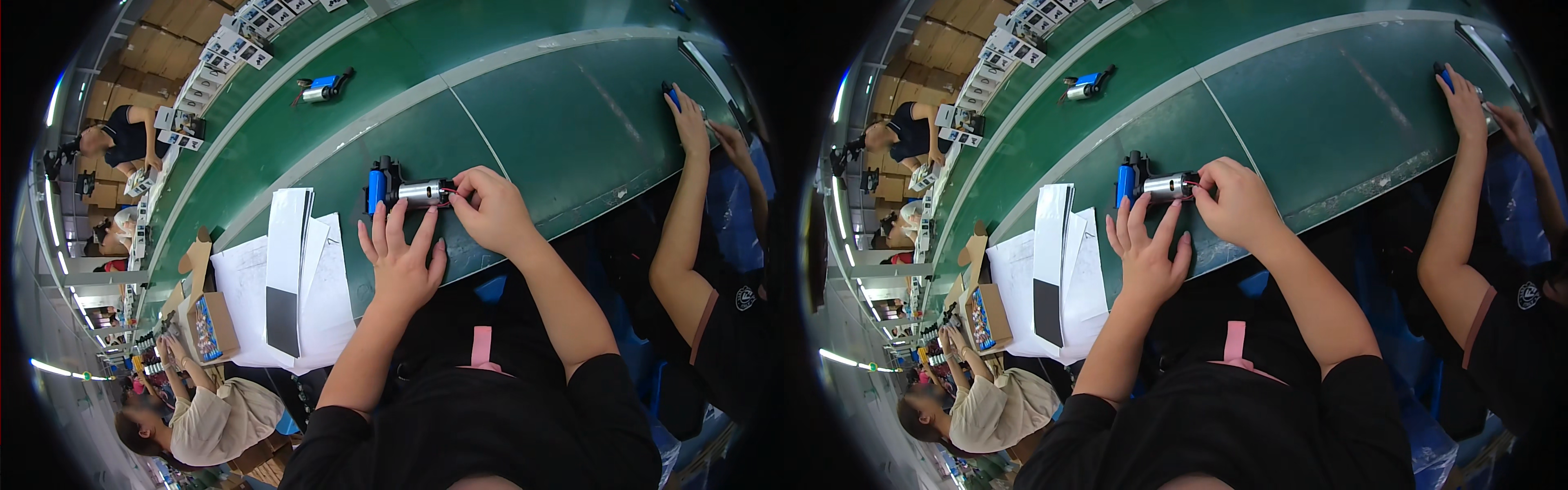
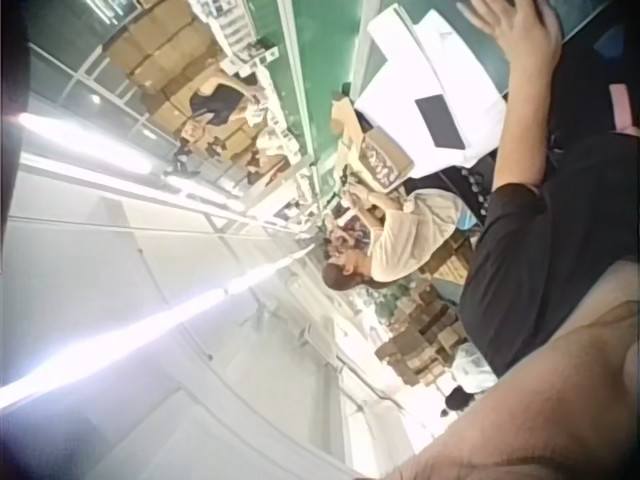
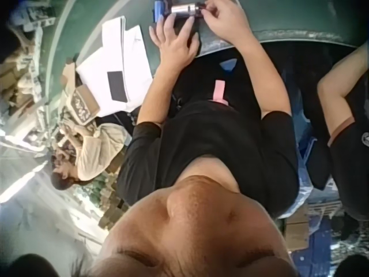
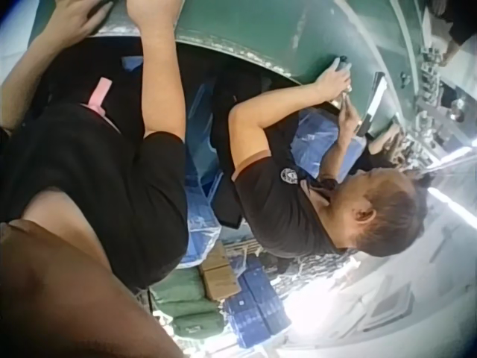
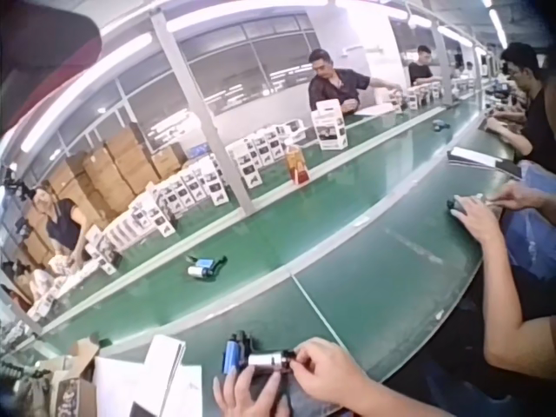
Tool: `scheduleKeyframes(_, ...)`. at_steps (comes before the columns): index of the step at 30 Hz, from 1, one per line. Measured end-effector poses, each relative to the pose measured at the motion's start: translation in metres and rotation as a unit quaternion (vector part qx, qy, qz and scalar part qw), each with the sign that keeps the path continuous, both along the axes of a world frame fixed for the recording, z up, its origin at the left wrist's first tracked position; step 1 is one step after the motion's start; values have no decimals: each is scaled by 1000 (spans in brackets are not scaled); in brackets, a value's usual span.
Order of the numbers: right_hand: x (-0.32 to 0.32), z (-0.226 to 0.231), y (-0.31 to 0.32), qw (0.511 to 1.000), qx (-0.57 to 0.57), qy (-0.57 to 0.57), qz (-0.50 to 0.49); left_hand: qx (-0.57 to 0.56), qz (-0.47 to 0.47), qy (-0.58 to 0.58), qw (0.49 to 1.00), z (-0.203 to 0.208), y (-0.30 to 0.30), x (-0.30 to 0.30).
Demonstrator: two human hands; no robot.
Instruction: Assembling small electronic motors and components on a factory assembly line.
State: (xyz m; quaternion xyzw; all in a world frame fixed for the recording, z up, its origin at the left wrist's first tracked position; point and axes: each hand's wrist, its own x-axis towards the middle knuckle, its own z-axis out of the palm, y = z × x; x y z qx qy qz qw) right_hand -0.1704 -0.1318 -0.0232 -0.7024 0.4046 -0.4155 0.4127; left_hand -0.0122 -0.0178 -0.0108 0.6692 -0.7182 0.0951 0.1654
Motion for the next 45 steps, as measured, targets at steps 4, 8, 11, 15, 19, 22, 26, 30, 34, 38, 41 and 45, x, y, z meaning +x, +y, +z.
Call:
scheduleKeyframes(4, 0, -4, 0, 1000, -16, 4, 6, -3, 1, 26, 1000, -3, 1, 1)
scheduleKeyframes(8, 2, -2, 1, 1000, -22, 3, 2, -2, -8, 8, 1000, -2, 2, 1)
scheduleKeyframes(11, 1, 4, 1, 1000, 10, 3, 0, 0, -10, 1, 1000, -2, 1, 2)
scheduleKeyframes(15, 3, 8, 1, 998, 46, 22, -27, -11, -11, 32, 999, -2, 1, 1)
scheduleKeyframes(19, 4, 11, -6, 997, 41, 63, -35, -76, -25, 105, 991, -1, 2, 7)
scheduleKeyframes(22, 1, 20, -14, 990, 60, 130, -14, -121, 39, 241, 962, -2, 5, 19)
scheduleKeyframes(26, -8, 34, -17, 983, 96, 143, 66, -118, 95, 333, 930, 2, 14, 42)
scheduleKeyframes(30, -6, 56, -12, 980, -93, 142, 107, -145, 103, 407, 896, 3, 14, 53)
scheduleKeyframes(34, 35, 67, -17, 889, -245, 346, 175, -185, 101, 452, 867, -19, 9, 55)
scheduleKeyframes(38, 54, 74, -31, 828, -204, 475, 219, -140, 109, 515, 839, -20, 7, 57)
scheduleKeyframes(41, 59, 77, -41, 828, -186, 463, 258, -131, 87, 468, 869, -20, 9, 58)
scheduleKeyframes(45, 56, 80, -52, 872, -174, 386, 245, -134, 110, 503, 847, -14, 12, 54)
